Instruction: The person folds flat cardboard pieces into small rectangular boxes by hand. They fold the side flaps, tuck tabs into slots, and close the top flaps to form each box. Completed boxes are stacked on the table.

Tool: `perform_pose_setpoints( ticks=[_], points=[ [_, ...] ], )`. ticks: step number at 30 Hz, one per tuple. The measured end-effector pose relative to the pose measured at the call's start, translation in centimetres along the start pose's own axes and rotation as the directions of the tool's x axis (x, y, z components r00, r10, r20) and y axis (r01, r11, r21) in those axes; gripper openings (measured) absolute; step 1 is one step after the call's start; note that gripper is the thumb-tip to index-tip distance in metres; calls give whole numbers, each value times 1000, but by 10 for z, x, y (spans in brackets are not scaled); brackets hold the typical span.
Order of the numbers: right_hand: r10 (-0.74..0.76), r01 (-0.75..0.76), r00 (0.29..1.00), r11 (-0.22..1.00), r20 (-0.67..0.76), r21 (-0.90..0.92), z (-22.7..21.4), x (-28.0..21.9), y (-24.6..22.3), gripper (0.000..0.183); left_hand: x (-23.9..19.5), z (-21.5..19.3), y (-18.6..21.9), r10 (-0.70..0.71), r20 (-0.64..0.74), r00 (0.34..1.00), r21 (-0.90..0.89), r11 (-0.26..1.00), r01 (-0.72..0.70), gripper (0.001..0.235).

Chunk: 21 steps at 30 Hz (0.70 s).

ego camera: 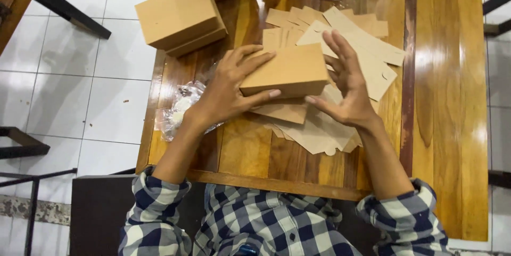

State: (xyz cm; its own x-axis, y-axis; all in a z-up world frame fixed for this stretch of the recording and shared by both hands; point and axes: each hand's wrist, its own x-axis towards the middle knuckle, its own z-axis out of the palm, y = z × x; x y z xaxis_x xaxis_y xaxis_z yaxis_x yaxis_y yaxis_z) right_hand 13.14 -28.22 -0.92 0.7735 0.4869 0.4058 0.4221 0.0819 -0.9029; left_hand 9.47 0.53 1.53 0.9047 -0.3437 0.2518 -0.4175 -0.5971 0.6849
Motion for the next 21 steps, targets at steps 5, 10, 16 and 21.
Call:
perform_pose_setpoints(
  ticks=[5,10,16,21],
  points=[
    [68,-67,997,997,-26,28,6,-2,6,113,3,-1,-4,8,-36,999,-42,999,-9,70],
    [84,-83,996,996,-35,27,7,-3,7,118,11,-5,5,1,-63,998,-83,997,-6,59],
    [85,-86,996,993,-21,-77,7,-1,-1,122,20,-14,10,16,-77,997,-67,998,-22,52],
    [58,-63,998,981,-28,-186,5,-4,9,122,24,-18,4,-12,-69,998,-173,985,0,45]
  ],
)
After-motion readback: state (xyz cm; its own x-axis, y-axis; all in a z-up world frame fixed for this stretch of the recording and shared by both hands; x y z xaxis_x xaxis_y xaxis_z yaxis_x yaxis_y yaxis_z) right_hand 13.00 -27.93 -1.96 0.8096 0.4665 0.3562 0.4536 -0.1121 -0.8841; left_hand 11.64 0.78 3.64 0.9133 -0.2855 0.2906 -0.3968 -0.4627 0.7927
